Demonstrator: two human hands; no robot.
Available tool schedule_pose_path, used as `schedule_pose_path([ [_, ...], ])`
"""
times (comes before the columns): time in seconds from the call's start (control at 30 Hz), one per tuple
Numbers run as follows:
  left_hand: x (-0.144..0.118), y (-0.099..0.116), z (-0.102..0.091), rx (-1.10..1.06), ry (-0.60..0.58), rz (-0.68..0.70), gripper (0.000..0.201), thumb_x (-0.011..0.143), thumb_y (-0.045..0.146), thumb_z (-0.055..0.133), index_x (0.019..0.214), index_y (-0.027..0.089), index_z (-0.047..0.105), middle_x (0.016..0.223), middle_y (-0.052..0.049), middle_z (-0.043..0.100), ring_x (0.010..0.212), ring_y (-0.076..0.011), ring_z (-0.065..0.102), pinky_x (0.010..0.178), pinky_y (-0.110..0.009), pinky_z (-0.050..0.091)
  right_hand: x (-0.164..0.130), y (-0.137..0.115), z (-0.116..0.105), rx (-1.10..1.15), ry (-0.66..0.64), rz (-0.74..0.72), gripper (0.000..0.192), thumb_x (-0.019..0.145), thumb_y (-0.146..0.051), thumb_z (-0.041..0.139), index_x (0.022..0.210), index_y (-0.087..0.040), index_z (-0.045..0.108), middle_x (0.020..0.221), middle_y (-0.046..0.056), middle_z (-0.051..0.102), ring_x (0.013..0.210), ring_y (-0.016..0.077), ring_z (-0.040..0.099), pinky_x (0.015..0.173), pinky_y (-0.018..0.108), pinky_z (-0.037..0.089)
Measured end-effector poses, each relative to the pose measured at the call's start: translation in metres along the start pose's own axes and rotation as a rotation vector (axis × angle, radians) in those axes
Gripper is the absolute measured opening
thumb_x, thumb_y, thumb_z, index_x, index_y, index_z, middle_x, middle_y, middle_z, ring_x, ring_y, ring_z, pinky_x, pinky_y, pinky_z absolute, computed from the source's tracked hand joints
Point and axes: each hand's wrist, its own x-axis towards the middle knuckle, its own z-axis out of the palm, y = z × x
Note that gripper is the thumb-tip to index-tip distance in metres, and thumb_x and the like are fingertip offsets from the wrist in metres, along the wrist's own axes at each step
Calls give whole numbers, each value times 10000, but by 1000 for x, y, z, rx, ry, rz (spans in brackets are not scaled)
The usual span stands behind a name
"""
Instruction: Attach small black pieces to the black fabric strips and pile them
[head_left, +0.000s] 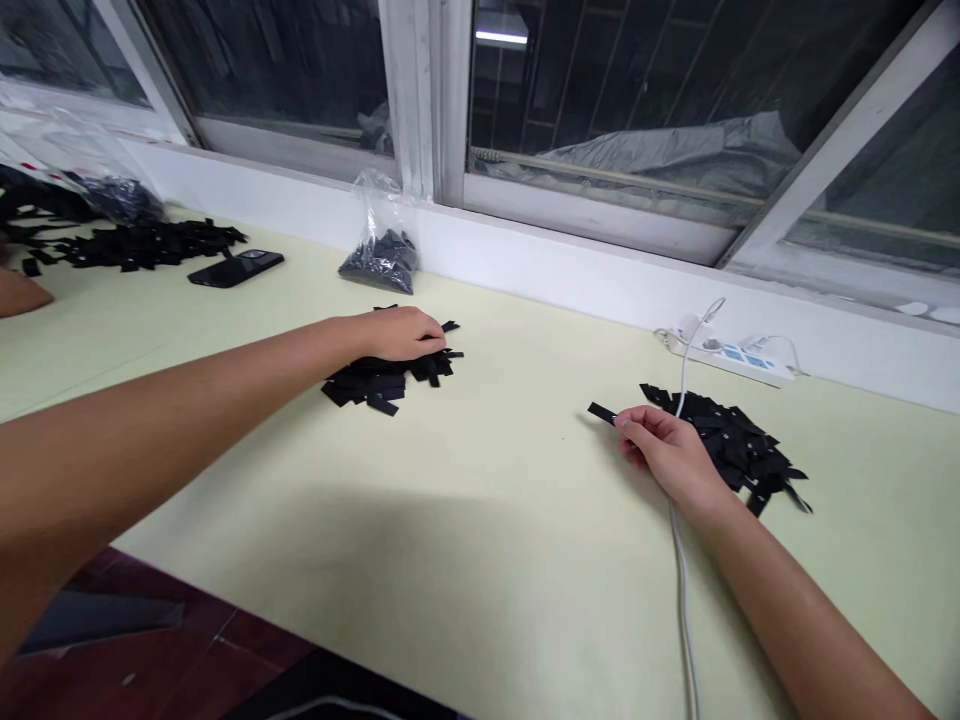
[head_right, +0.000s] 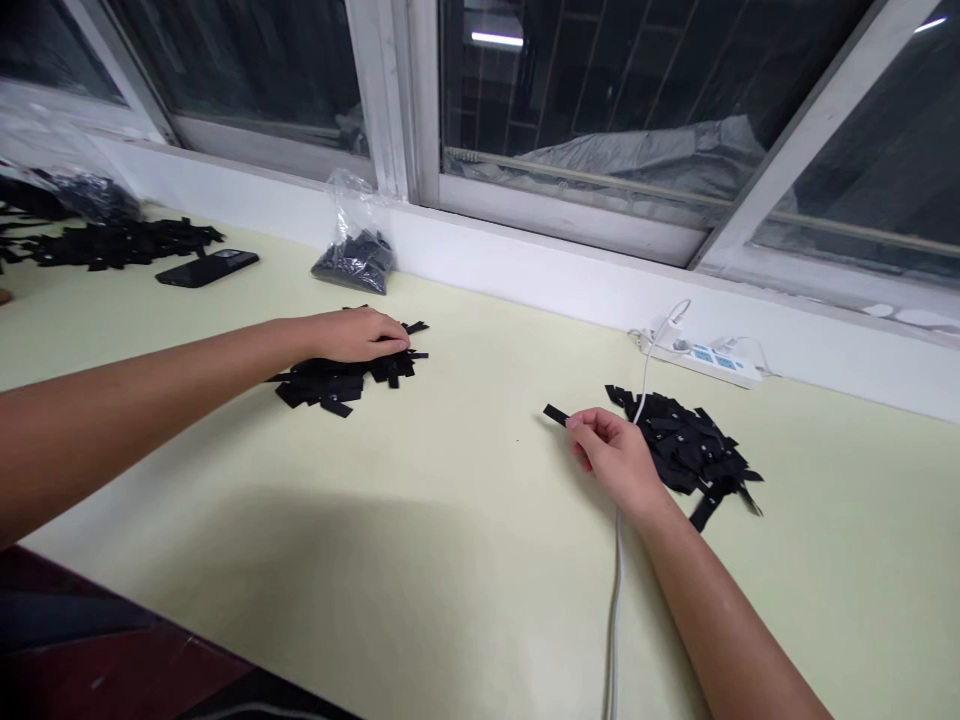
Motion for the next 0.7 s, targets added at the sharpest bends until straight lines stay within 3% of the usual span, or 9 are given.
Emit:
schedule_pose_path([
  [0.07,-28,-8,-20,-8,-31,-5,487,899,557,479,1226,276,707,1275,-47,701,1120,-252,633,977,-318,451,0,0,0,8,15,9,365,699,-526,766,816,-190,686,646,21,607,572,143,525,519,270,422],
  [0.17,-73,-19,-27,-25,111,-132,634,920,651,418,1427,296,555,1469,-41,568,1286,-284,548,1069,-363,420,0,1,-1,16,25,19,344,705,-504,757,820,-190,681,650,22,608,567,139,520,519,271,434],
  [0.27,-113,-30,2,49,319,-416,835,896,739,365,1539,207,409,1596,-121,399,1448,-380,375,1178,-496,310,1,2,-1,11,21,18,324,720,-489,746,828,-191,679,652,15,605,558,129,504,518,267,429],
  [0.33,-128,-32,30,29,310,-623,961,906,773,254,1608,117,237,1664,-185,219,1535,-404,186,1211,-557,238,2,2,0,7,18,20,324,722,-488,745,833,-191,680,651,13,603,550,124,492,510,263,415],
  [0.4,-126,-28,54,6,286,-713,1001,901,790,209,1629,110,121,1692,-176,92,1561,-374,82,1243,-545,180,2,2,0,9,18,24,334,719,-491,748,842,-187,683,653,16,605,548,125,488,503,262,407],
  [0.47,-110,-19,67,-16,331,-674,999,904,787,196,1632,115,76,1699,-166,20,1568,-354,40,1260,-528,143,2,2,0,16,26,23,346,711,-493,755,846,-182,684,656,22,610,563,133,504,509,265,415],
  [0.6,-64,-6,70,5,378,-604,999,903,775,246,1626,104,85,1694,-192,21,1562,-388,21,1254,-573,81,2,3,-1,34,34,10,354,693,-491,768,830,-177,681,659,27,614,581,145,531,527,275,439],
  [0.7,-52,-1,63,-19,507,-557,932,933,716,294,1613,99,135,1686,-212,70,1556,-412,39,1239,-615,67,3,3,-1,51,24,1,355,689,-492,770,826,-179,677,663,20,613,567,137,528,524,274,439],
])
